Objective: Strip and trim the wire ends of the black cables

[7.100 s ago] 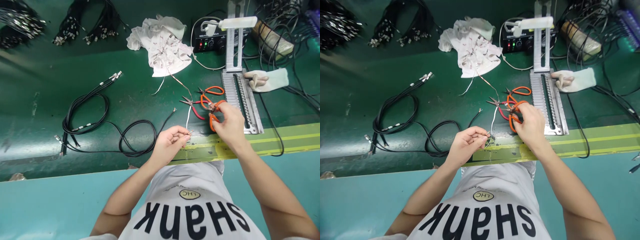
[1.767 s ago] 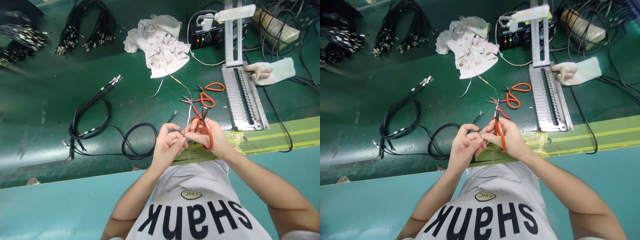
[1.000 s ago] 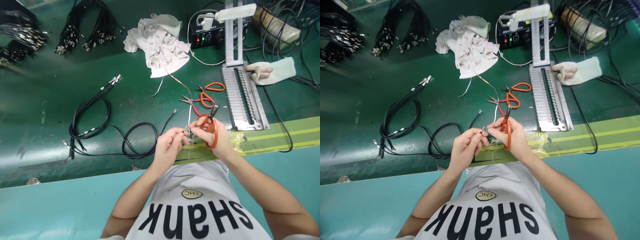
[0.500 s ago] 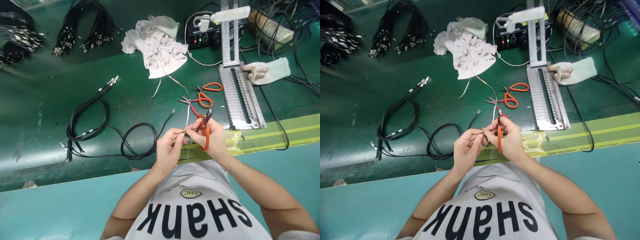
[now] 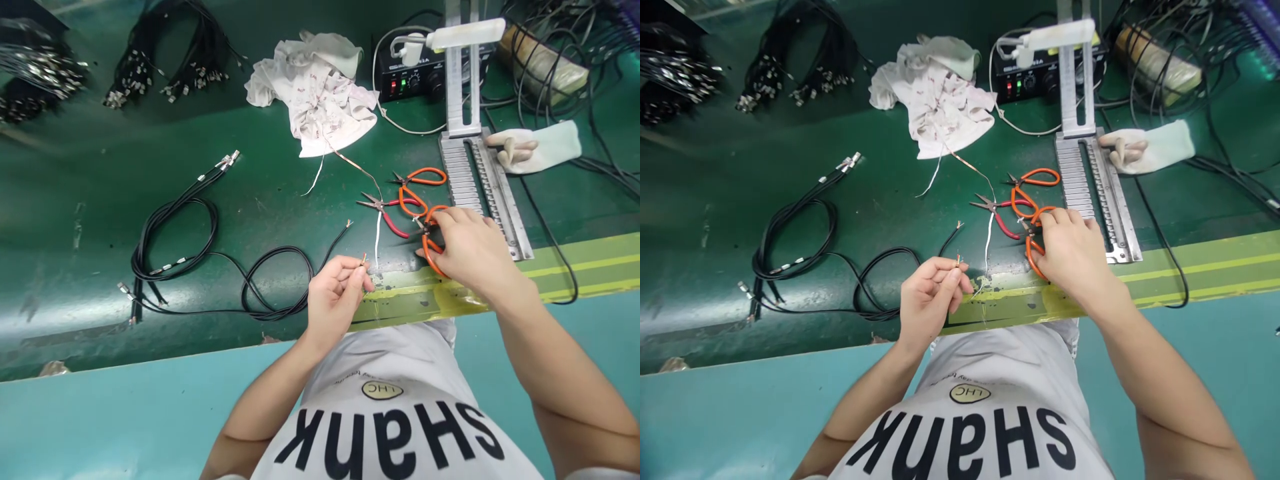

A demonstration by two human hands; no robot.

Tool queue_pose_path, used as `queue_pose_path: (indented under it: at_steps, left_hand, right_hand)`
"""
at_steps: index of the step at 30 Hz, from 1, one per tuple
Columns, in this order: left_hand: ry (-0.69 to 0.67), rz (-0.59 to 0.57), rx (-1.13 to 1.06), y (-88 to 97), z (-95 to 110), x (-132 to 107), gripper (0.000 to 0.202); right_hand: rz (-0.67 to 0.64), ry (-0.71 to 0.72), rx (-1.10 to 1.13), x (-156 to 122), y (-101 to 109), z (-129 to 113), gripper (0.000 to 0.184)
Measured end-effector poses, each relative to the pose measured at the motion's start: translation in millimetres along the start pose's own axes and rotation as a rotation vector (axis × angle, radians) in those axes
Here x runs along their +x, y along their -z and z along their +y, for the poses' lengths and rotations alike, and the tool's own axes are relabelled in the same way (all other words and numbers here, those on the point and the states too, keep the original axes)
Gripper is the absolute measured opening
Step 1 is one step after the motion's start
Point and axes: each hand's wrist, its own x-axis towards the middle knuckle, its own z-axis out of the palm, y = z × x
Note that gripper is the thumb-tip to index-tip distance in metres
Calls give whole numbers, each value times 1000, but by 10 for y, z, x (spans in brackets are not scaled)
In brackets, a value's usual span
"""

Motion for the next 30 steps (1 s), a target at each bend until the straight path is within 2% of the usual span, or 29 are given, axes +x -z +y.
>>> queue_pose_path:
  at_steps: [4,8,10,12,15,17,23,30]
  left_hand:
    - [14,-2,-7,13,38,-17,25]
    - [17,-16,4,27,57,-17,25]
    - [18,-24,8,22,50,-10,26]
    - [18,-36,6,11,38,-3,25]
    - [0,-56,-4,-2,25,-1,24]
    - [-13,-64,4,-2,24,-7,23]
    - [-23,-77,8,30,9,-27,21]
    - [-22,-53,-19,18,6,-18,22]
  right_hand:
    - [14,11,-28,0,82,10,51]
    - [120,39,81,-89,253,-146,35]
    - [179,85,259,-143,302,-288,34]
    - [202,156,552,-180,307,-450,25]
    - [156,185,994,-196,259,-662,15]
    - [135,161,1158,-187,218,-755,8]
    - [100,24,1288,-159,144,-840,6]
    - [75,-41,1342,-163,110,-866,6]
